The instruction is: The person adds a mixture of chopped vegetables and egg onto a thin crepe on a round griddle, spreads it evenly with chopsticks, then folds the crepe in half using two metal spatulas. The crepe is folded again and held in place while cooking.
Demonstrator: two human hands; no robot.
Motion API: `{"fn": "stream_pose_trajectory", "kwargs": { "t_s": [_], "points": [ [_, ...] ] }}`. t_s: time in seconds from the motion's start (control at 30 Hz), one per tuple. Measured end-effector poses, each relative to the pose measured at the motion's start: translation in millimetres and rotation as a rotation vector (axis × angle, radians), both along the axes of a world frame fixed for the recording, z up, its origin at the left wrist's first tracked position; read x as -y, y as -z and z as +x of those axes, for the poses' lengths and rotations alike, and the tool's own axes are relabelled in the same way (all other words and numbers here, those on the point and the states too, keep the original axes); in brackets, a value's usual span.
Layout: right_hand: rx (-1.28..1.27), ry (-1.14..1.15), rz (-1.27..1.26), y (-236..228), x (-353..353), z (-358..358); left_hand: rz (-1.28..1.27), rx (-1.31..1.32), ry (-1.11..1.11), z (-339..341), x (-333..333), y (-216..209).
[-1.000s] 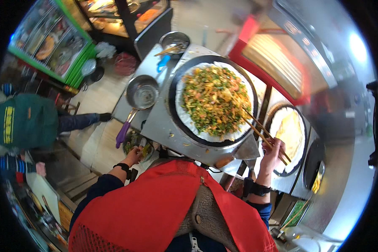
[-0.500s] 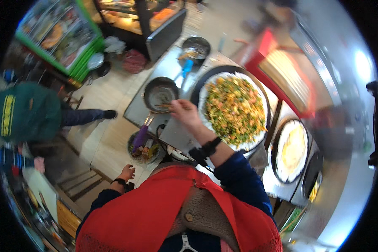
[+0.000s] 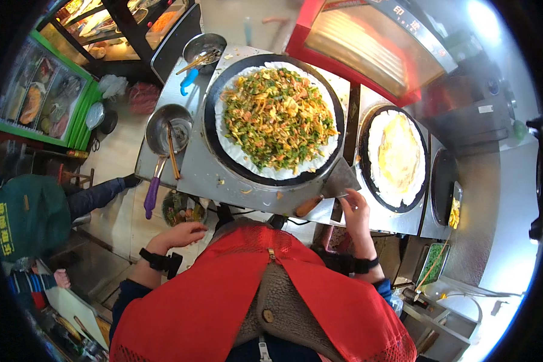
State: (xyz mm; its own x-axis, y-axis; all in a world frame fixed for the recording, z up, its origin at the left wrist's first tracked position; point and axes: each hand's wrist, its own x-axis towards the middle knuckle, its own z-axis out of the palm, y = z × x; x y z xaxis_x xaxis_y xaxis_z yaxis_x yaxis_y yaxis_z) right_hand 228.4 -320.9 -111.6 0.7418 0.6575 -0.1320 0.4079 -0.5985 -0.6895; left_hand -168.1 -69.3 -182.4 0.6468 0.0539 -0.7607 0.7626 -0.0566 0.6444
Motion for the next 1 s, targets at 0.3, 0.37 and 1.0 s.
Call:
{"fn": "stream_pose_trajectory", "kwargs": {
  "t_s": [0.3,0.37,1.0],
  "points": [
    [0.176,-0.192,-0.117,40,84,50,1.106,0.791,0.199,235,131,-44],
    [0.070,-0.203,-0.097,34,87,60,1.199,0.660,0.221,262,150,-36],
    [0.486,-0.757,-0.046,-94,0,98,0.675,0.642,-0.882,141,134,-54]
  ]
}}
